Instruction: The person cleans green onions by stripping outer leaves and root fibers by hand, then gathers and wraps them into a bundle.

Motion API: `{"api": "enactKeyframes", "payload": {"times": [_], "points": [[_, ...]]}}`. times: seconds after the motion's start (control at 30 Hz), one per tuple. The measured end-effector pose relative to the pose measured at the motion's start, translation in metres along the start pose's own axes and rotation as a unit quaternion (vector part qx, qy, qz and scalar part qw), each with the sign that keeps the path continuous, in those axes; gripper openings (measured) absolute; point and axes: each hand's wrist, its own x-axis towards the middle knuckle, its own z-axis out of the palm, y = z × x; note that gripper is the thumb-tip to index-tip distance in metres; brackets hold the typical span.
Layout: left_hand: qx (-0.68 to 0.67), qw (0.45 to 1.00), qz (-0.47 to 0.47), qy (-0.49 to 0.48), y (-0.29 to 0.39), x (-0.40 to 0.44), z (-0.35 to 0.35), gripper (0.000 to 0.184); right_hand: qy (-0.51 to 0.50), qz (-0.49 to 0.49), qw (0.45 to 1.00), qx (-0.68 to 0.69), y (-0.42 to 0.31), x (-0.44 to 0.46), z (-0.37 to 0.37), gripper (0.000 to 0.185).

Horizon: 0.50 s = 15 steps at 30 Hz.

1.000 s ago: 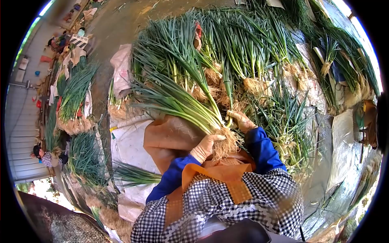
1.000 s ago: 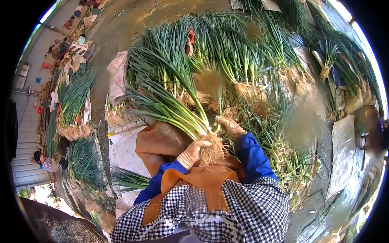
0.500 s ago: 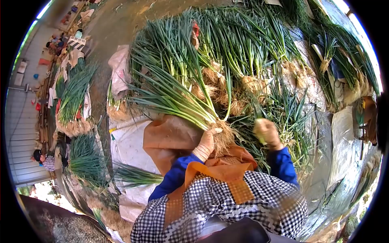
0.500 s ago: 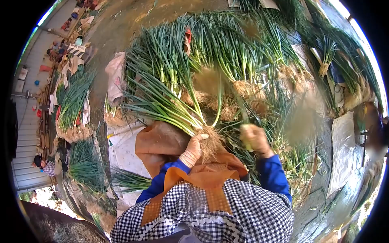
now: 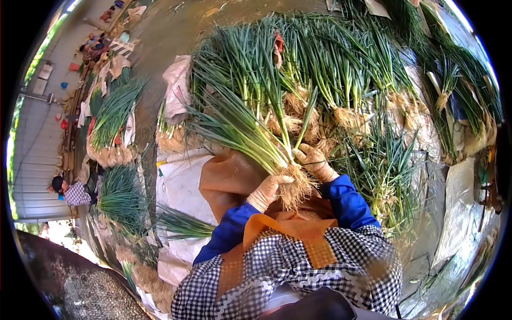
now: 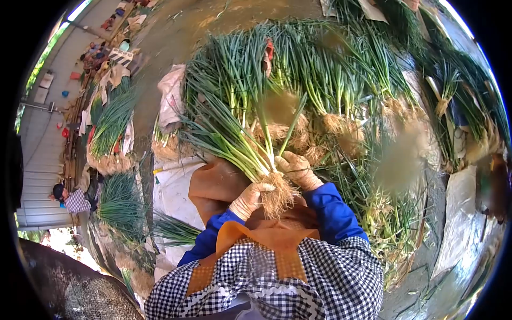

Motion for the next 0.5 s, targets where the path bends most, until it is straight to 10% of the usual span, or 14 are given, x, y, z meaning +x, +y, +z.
{"api": "enactKeyframes", "payload": {"times": [0.13, 0.2, 0.27, 0.33, 0.5], "points": [[-0.012, 0.999, 0.005, 0.04, -0.01, 0.008, -0.004, 0.035, 0.058, -0.024, 0.984, -0.168, 0.004, 0.001, 0.015, 0.023], [-0.029, 0.998, 0.036, 0.032, -0.004, 0.004, 0.004, 0.036, -0.046, 0.111, 0.933, 0.339, -0.036, -0.012, -0.026, 0.027], [-0.048, 0.996, 0.065, 0.025, -0.001, 0.0, 0.005, 0.036, -0.079, 0.123, 0.92, 0.364, -0.048, -0.006, -0.064, 0.029], [-0.011, 0.999, 0.025, 0.022, 0.003, -0.006, 0.0, 0.042, 0.006, 0.176, 0.982, 0.071, -0.046, 0.037, -0.074, 0.027], [-0.014, 1.0, 0.002, 0.0, 0.04, -0.052, 0.027, 0.044, 0.003, -0.11, 0.935, -0.337, 0.066, 0.172, 0.003, 0.037]]}}
